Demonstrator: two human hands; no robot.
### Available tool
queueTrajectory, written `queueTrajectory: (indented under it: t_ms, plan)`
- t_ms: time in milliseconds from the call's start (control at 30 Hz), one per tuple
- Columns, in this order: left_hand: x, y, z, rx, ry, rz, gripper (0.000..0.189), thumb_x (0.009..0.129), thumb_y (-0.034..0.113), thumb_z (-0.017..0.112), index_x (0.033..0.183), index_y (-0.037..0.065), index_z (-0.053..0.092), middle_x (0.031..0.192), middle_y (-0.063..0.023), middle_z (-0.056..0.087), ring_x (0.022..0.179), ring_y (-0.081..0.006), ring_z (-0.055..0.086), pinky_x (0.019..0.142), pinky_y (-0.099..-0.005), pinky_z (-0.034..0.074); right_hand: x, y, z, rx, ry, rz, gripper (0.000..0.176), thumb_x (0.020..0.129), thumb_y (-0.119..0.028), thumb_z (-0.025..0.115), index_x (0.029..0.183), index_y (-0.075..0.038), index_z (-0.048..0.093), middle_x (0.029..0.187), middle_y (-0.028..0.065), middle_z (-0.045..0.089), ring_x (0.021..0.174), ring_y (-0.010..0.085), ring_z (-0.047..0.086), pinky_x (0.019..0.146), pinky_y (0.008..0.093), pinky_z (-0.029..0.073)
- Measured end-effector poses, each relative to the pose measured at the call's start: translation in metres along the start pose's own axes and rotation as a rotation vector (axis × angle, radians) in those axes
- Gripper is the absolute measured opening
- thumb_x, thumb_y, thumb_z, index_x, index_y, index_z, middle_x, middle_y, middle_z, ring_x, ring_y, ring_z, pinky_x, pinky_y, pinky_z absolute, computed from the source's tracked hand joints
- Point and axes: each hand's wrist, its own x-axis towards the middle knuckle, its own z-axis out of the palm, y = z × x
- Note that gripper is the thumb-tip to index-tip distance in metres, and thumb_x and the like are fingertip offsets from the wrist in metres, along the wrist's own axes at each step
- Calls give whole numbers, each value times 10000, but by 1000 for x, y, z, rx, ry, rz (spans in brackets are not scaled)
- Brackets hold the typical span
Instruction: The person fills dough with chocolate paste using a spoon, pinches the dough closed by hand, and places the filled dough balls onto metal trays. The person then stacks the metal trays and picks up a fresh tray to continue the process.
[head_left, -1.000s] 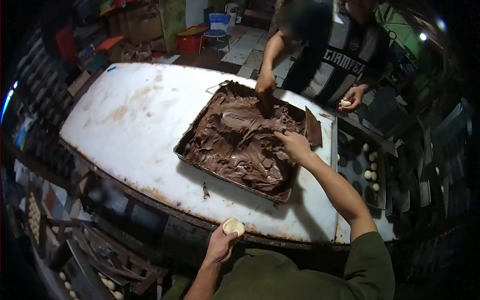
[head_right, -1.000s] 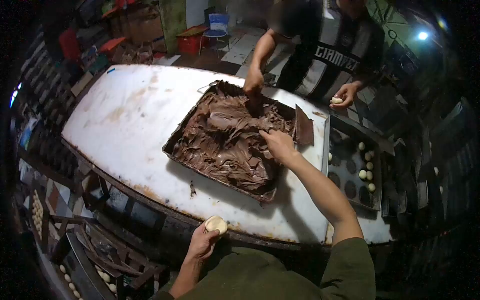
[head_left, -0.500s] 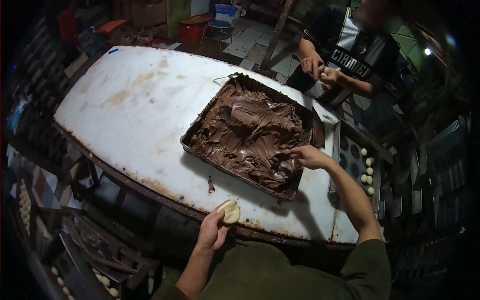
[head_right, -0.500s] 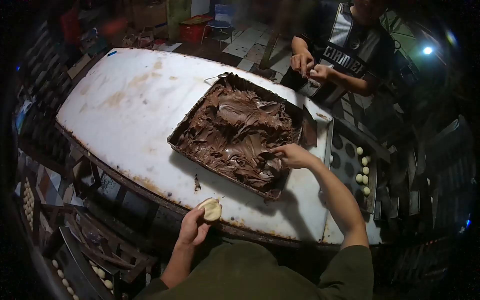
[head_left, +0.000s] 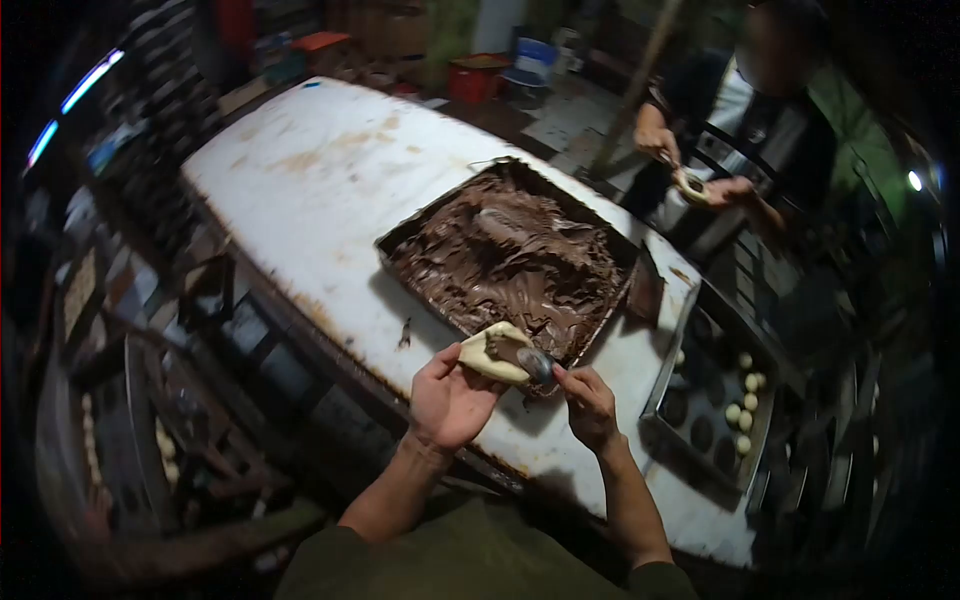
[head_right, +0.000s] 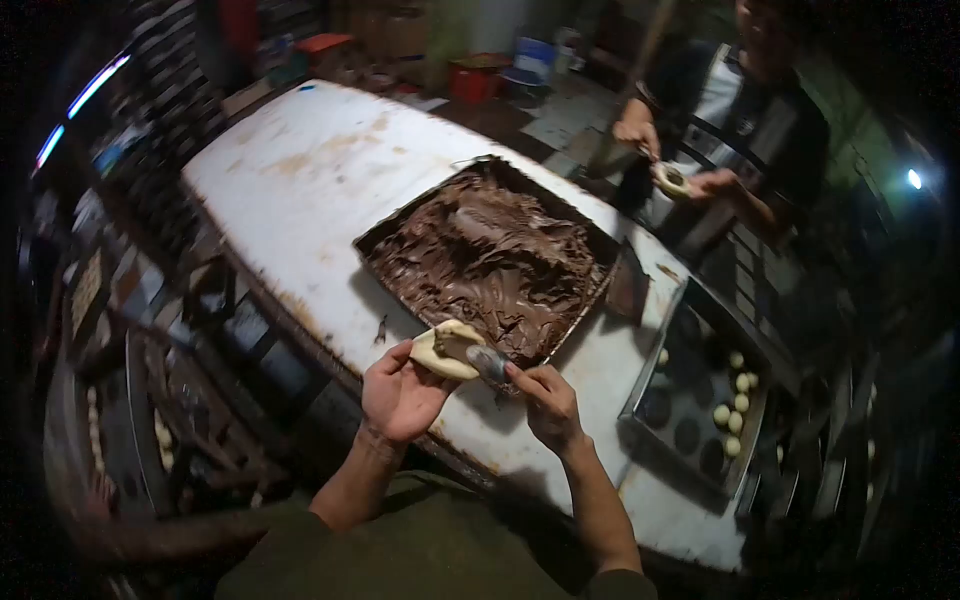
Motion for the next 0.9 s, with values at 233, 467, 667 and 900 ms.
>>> queueTrajectory:
  t_ms: [233, 467, 667, 900]
  plan:
    - [-85, -49, -30, 680, 91, 261, 881, 733, -87, 423, 1418, 177, -63, 1284, -275, 377, 1142, -370, 463, 935, -475, 415, -94, 65, 14, 140, -119, 309, 545, 707, 113, 489, 1195, -121, 551, 897, 127, 542, 793, 249, 527, 713, 292, 444]
    - [-128, -114, -61, 604, 77, 158, 811, 753, 27, 560, 1408, 115, 91, 1023, -172, 536, 946, -256, 549, 865, -367, 434, -82, -26, 0, 416, -54, 263, 289, 858, -100, 533, 1141, -47, 563, 908, 106, 548, 818, 228, 523, 759, 277, 416]
    - [-167, -149, -58, 600, 210, 139, 619, 793, 24, 421, 1366, 77, 193, 1167, -125, 438, 980, -242, 519, 829, -384, 466, -95, -86, -31, 726, -467, 121, 251, 876, -200, 545, 1048, -27, 603, 917, 100, 561, 820, 193, 540, 742, 276, 432]
    - [-236, -180, -61, 282, 202, 191, 434, 872, 47, 325, 1304, 29, 289, 1195, -139, 458, 1099, -238, 466, 898, -373, 418, -163, -185, -52, -11, -210, -414, 281, 720, -81, 663, 988, -52, 586, 938, 103, 560, 856, 250, 554, 719, 343, 469]
